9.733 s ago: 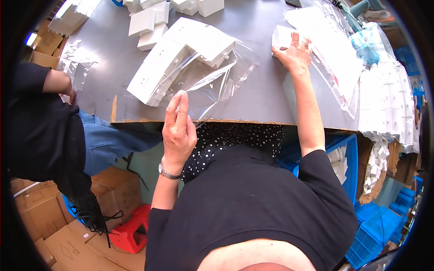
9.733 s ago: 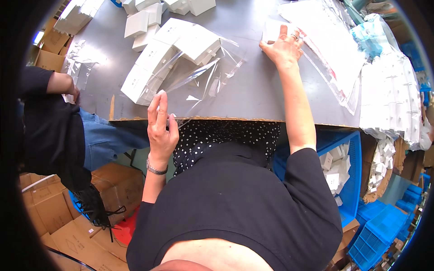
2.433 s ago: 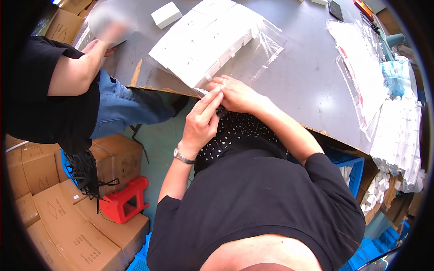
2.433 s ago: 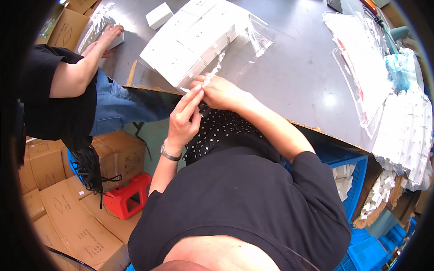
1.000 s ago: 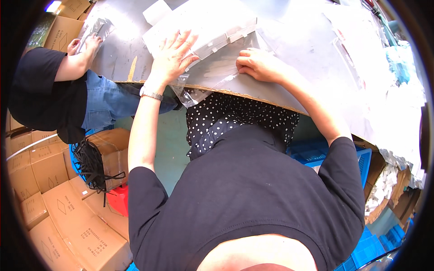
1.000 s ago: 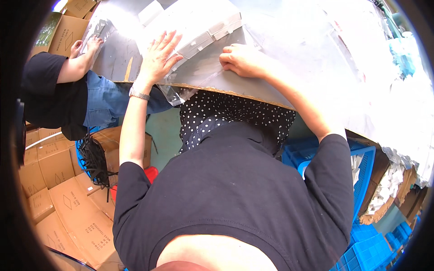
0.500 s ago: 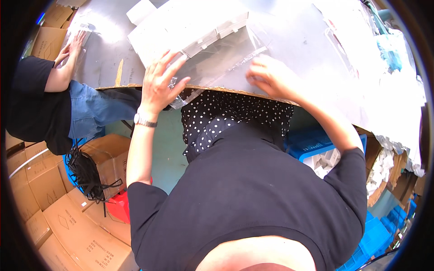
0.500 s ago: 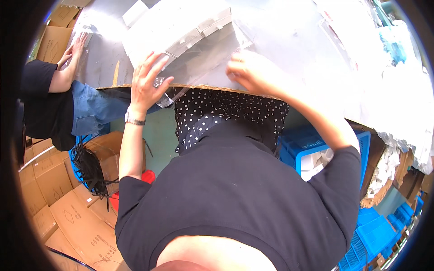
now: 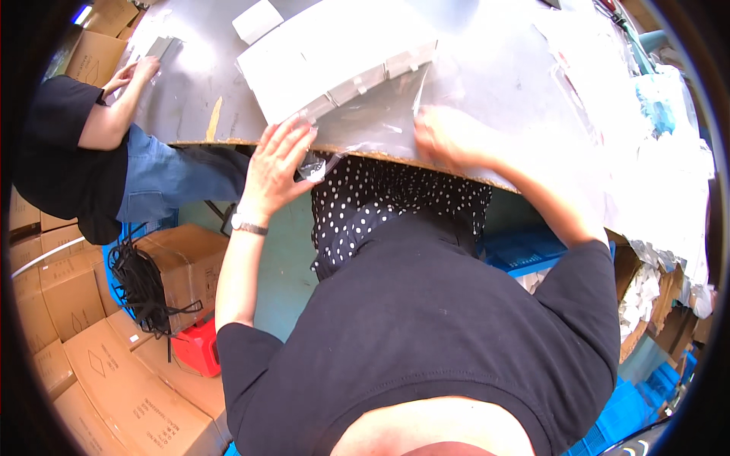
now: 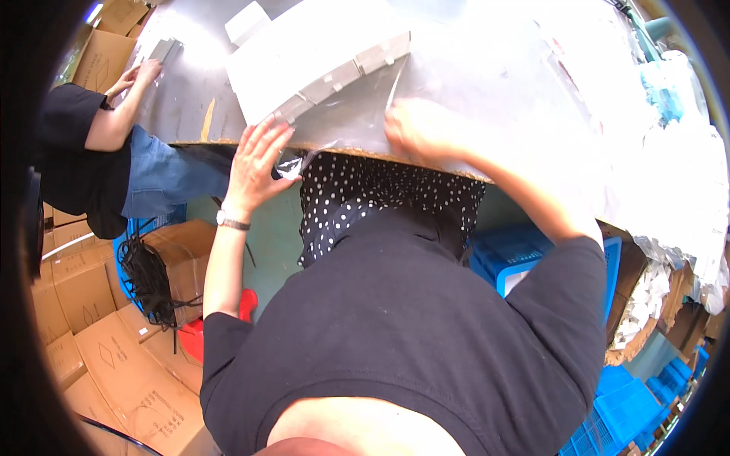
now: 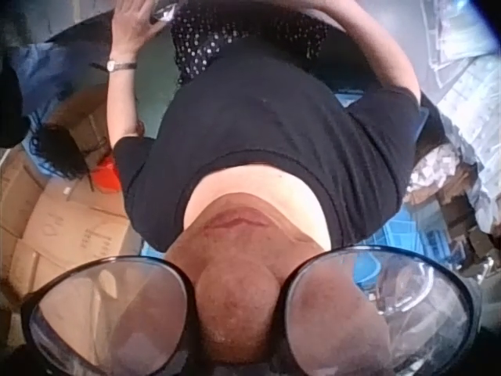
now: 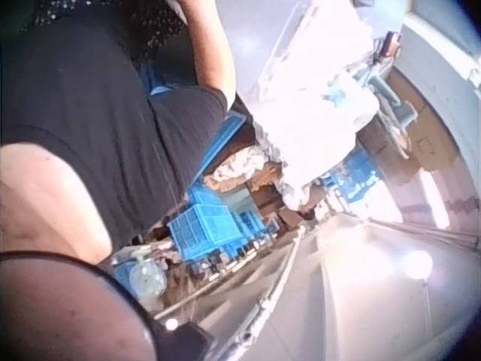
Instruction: Packaging small white boxes into plastic bags at a warehouse workbench.
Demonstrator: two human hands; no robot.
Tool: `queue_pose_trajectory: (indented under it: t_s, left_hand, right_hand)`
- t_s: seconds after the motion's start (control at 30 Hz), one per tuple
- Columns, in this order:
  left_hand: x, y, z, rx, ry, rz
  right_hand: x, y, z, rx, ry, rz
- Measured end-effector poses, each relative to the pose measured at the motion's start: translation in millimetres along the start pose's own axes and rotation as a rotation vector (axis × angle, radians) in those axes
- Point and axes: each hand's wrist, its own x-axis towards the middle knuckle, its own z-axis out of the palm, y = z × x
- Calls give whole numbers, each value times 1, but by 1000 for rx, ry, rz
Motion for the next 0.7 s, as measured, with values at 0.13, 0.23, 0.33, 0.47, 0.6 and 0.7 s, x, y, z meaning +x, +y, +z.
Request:
queue_pose_trajectory:
  t_s: [0.13,0.23,0.33,0.47,0.6,0.7]
  left_hand:
    - [-4,-5,9,47,68,46]
    - [-5,-4,6,-19,177,36]
    - [-4,-2,2,-65,264,32]
    - [0,-11,-3,-216,363,-33]
    - [9,-25,-43,-424,538,-135]
    - [22,-65,-78,-902,943,-357]
  right_hand:
    - [-86,-73,-23,26,-934,267]
    - [-91,-72,-65,157,-738,392]
    - [-62,-23,-61,-145,294,259]
    - [-14,99,-31,-646,447,-35]
    - [22,109,-76,-375,556,-79]
    - [47,104,-141,399,751,-115]
